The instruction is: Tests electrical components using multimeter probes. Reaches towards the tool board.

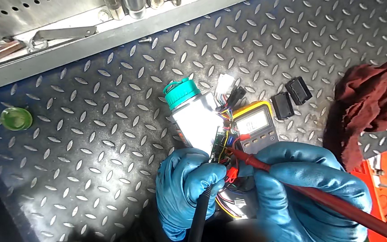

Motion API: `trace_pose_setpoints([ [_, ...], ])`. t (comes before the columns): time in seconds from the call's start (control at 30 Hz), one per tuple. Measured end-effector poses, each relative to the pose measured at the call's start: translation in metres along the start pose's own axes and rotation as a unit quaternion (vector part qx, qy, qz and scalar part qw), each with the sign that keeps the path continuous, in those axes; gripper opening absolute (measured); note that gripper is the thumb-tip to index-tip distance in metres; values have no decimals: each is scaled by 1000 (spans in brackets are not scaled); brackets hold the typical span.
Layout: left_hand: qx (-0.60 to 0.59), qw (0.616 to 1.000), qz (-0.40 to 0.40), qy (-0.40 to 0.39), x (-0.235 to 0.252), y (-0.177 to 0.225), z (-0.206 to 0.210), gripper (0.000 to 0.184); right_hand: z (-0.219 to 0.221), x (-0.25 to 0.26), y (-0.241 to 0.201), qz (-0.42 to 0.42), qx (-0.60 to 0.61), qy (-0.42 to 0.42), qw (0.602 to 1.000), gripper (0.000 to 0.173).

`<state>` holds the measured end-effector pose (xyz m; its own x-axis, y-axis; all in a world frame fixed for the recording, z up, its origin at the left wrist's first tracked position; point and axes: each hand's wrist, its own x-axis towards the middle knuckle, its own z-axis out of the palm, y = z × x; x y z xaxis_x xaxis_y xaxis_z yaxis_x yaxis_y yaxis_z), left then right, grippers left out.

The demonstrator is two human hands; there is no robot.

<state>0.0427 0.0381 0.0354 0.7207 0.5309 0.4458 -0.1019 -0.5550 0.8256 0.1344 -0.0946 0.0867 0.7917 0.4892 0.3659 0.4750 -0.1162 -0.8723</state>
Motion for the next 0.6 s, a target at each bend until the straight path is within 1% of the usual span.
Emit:
trace_pose_setpoints([
  [0.1, -13, 1000, -4, 1, -1, 0, 0, 13, -1, 0, 0, -8, -23, -4, 1000, 7],
  [0.6, -15, 1000, -13, 6, -1, 0, 0, 12, -1, 0, 1, -6, -22, -3, 1000, 6],
])
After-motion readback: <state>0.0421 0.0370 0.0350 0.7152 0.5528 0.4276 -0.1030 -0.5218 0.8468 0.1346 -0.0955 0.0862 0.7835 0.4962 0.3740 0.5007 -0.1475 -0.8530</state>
